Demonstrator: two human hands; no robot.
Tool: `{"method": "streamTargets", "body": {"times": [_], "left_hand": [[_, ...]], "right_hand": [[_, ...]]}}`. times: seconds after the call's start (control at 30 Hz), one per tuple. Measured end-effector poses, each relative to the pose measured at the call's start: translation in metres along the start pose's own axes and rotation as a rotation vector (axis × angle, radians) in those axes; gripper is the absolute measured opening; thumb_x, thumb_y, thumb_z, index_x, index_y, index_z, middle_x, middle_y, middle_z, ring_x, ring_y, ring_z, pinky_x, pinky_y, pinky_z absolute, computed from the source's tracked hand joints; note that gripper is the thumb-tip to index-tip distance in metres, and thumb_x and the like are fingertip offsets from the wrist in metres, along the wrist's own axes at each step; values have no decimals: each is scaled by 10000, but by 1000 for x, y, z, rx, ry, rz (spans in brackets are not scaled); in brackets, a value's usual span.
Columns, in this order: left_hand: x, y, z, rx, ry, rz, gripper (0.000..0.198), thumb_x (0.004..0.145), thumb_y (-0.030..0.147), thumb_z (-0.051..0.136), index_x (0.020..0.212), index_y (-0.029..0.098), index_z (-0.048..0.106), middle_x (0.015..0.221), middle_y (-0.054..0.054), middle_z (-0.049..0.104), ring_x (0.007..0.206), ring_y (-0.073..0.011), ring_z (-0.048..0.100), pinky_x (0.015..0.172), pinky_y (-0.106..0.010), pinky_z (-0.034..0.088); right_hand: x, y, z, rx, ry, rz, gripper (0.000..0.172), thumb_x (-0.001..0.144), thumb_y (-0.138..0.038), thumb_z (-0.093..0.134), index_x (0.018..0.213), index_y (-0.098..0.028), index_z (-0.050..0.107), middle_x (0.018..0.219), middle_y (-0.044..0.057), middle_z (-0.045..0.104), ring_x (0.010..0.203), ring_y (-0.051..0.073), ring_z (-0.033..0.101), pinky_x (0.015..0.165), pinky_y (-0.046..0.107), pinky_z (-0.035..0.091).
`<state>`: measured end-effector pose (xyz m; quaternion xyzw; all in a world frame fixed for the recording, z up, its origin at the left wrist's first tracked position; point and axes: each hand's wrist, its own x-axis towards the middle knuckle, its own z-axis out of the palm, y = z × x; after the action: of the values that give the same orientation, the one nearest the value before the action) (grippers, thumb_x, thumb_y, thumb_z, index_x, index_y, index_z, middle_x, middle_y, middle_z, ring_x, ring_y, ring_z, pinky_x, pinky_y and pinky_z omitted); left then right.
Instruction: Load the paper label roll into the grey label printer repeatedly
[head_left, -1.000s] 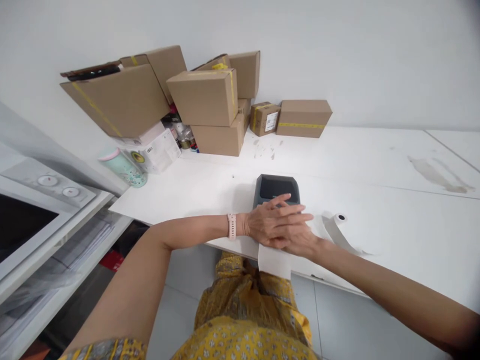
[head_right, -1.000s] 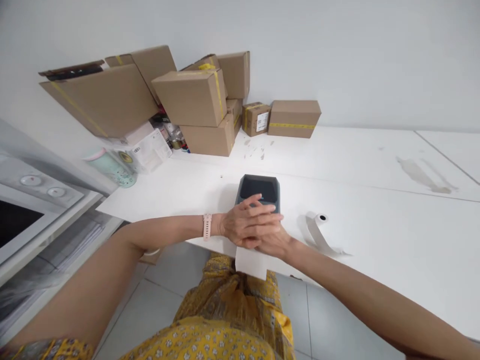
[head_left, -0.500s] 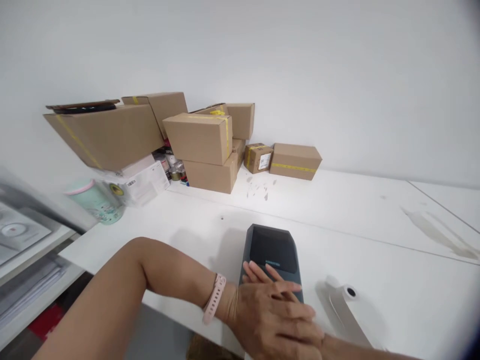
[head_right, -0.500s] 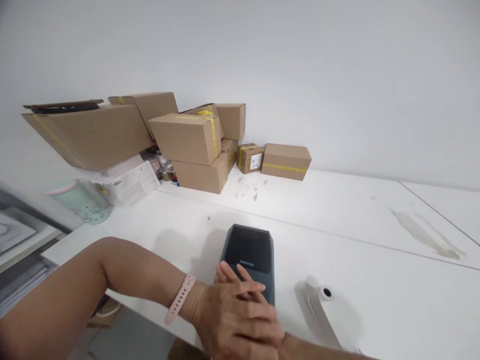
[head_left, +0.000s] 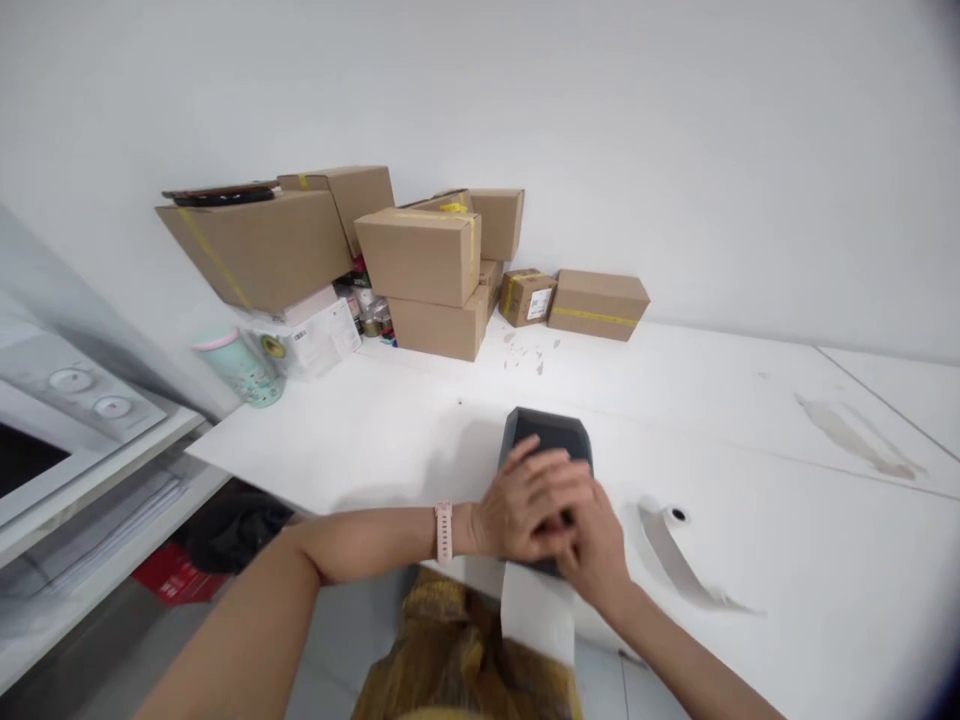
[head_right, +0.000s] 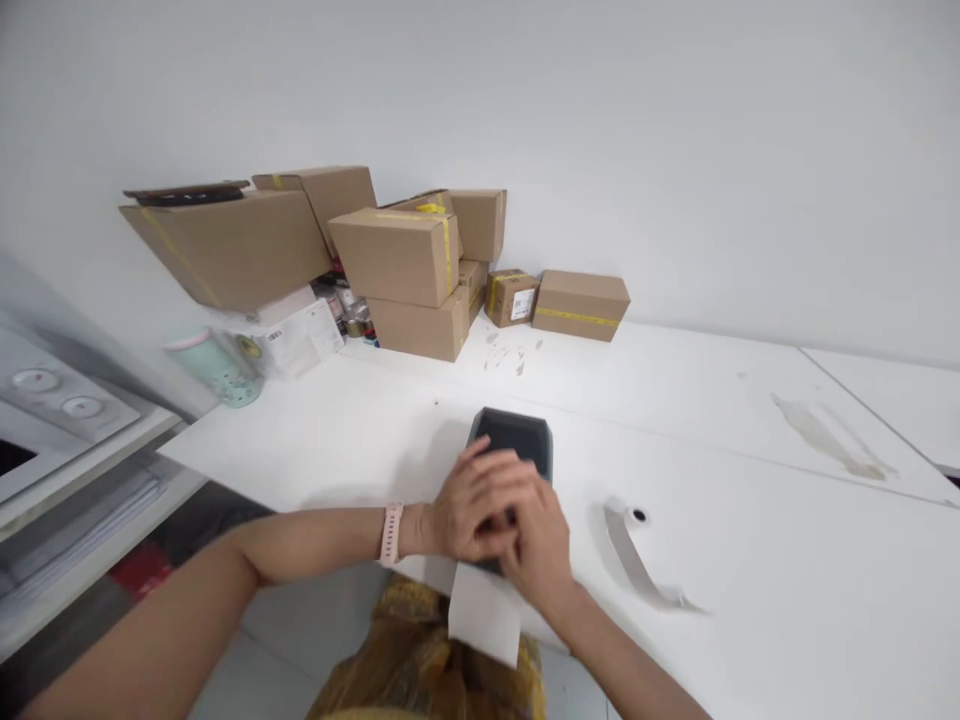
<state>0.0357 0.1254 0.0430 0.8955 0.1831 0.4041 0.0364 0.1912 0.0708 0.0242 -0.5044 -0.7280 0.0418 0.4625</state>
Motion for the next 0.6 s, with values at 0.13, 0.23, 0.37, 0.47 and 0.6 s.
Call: {"method": "streamTargets", "body": {"times": [0.13,0.23,0.37,0.47,0.6], "left_hand": [[-46,56,2,-147,350,-711,576,966,391,473,1483,206,299,1571,-163,349,1451,-257,351,1160,-492,373],[-87,95,2,-410,490,-1172,496,955,492,482,1366,218,440,1390,-149,541,1149,-215,613,878,-358,556],[-97,104,-3,-939,175,-1359,523,816,679,575,784,158,597,616,14,547,532,-114,535,457,-221,409],[-82,95,1,-1083,122,-1432,565,604,673,770,672,137,605,550,38,506,463,-78,440,463,-229,364],[-73,93,9,-1280,165,-1489,541,504,545,875,739,100,677,650,-25,634,601,-129,551,627,-272,428]], "right_hand": [[-29,-9,-1,130,238,253,422,968,-305,418,1381,-302,507,1370,111,595,1264,284,568,1044,567,471],[-46,-13,1,172,215,296,428,984,-333,397,1402,-309,487,1409,100,557,1313,285,520,1074,555,436],[-45,-8,-3,130,123,182,416,1004,-362,307,1352,-281,519,1394,99,570,1289,282,521,1054,544,410],[-41,-6,-6,87,114,120,408,1012,-366,250,1243,-262,570,1375,94,595,1269,275,530,1041,538,380],[-41,-11,-7,62,105,153,428,1017,-380,222,1183,-251,594,1364,83,611,1255,261,534,1035,516,354]]}}
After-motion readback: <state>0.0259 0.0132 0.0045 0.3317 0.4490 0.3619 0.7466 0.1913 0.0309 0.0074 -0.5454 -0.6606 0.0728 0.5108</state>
